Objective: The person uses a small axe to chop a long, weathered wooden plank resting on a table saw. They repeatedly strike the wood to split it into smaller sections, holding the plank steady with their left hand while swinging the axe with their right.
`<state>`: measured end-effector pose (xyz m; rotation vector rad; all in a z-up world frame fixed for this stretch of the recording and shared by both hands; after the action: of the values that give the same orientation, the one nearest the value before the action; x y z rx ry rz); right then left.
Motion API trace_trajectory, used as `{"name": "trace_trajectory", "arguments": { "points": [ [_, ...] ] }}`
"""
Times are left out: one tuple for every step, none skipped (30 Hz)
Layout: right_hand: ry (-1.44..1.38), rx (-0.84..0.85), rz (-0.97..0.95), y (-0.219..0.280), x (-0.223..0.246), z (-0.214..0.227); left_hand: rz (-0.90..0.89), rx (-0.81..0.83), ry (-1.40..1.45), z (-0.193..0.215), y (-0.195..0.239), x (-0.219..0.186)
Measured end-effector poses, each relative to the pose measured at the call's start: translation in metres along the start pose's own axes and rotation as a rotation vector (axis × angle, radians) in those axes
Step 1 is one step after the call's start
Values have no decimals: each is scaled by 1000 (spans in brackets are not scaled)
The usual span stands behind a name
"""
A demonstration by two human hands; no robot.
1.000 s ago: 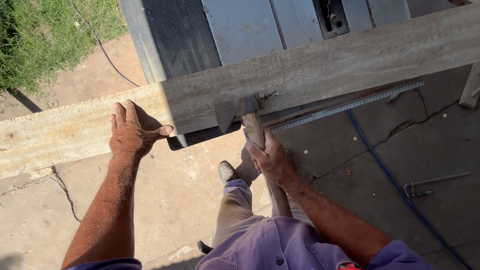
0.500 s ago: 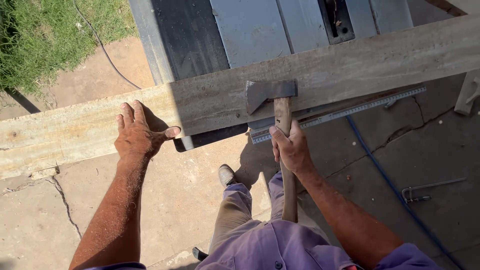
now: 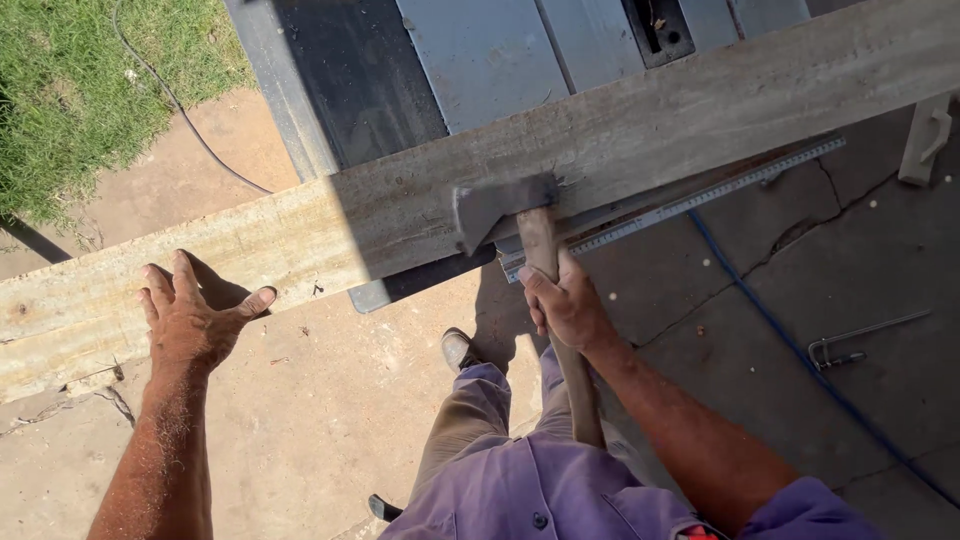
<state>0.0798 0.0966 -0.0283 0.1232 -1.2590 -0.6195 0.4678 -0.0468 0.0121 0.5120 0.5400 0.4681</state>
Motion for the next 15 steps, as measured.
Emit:
{"name": "trace_trajectory", "arguments": {
  "points": [
    [119, 161, 21, 5, 14, -18, 5, -14, -1, 6, -1, -3],
    [110, 147, 28, 0, 20, -10, -12, -18, -5, 8, -7, -9],
    [118, 67, 55, 3, 22, -1, -11, -17, -17, 6, -6, -5],
    [125, -13, 82, 6, 25, 7, -10, -16, -29, 5, -5, 0],
    [123, -13, 85, 1, 24, 23, -12, -20, -28, 6, -5, 1],
    [61, -167, 165, -4, 24, 40, -15, -20, -35, 7, -5, 1],
    [3, -323, 241, -8, 23, 60, -18, -13, -40, 4, -4, 1],
    [7, -326, 243, -10, 27, 66, -21, -11, -37, 3, -5, 1],
    [-108, -507, 194, -11, 30, 73, -22, -16, -36, 4, -5, 3],
    [-223, -688, 143, -12, 33, 81, -23, -22, -35, 4, -4, 4],
    [-233, -683, 144, -11, 28, 66, -21, -32, -39, 6, -4, 6],
    [-241, -656, 145, -11, 24, 52, -19, -25, -33, 7, -4, 7],
    [-246, -641, 147, -9, 19, 42, -27, -12, -30, 4, -5, 3],
    [-255, -650, 147, -13, 7, 23, -37, -15, -36, 8, -5, 1],
    [-194, -410, 93, -14, -7, 8, -26, -15, -25, 7, -3, 1]
  ]
}}
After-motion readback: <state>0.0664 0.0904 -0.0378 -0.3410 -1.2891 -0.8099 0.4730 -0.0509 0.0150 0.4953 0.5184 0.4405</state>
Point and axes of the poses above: each hand's wrist, its own y-axis away from the middle knuckle, its own z-axis out of the back of the hand, x = y × z, the point moved 1 cm from there along -y, towards the middle knuckle, and after that the axes turned 15 degrees about y, right-handed, at the moved point
